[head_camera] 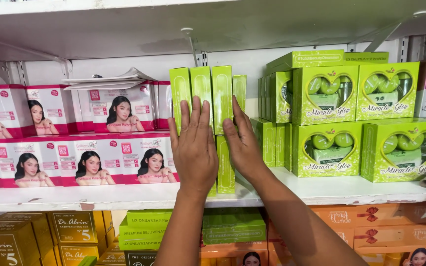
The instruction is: The person wipes the surfaces of green 'Miracle Glow' product boxes on a shelf using a cloth. They pick up each box, wipe it on multiple sides, and place it back on the shelf in a neat arrangement.
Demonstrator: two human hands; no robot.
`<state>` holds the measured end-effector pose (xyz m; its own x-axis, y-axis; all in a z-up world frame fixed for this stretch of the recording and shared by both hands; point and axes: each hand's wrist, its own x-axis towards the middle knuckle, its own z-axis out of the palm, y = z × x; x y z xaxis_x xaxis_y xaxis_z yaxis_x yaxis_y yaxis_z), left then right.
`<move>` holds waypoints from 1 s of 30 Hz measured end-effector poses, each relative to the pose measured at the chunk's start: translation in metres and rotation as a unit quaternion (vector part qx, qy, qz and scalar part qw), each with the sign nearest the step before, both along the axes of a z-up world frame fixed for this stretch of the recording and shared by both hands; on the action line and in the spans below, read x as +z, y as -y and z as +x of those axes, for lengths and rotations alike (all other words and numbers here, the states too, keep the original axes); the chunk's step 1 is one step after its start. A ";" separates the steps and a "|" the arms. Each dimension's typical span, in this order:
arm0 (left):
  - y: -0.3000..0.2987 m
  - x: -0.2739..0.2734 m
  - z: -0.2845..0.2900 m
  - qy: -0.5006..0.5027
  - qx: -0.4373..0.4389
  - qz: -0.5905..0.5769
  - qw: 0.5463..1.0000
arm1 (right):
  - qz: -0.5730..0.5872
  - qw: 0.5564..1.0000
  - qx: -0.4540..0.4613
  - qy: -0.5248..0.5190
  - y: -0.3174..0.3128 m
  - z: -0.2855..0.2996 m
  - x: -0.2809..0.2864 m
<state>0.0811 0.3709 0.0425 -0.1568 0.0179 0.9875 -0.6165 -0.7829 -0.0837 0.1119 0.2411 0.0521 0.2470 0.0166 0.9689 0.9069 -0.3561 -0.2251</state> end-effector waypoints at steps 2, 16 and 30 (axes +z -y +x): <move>0.000 -0.003 -0.002 -0.001 0.019 -0.003 1.000 | -0.003 1.000 0.009 -0.002 -0.001 -0.002 -0.003; -0.001 -0.005 -0.002 -0.012 0.074 0.008 0.997 | -0.025 0.999 0.026 -0.017 -0.003 -0.001 -0.005; 0.018 -0.015 -0.006 -0.016 0.053 -0.045 0.997 | 0.043 0.998 0.049 0.023 0.002 0.002 -0.015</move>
<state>0.0753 0.3532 0.0271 -0.1300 0.0926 0.9872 -0.5313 -0.8472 0.0095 0.1138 0.2391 0.0373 0.2031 -0.0452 0.9781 0.9464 -0.2472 -0.2079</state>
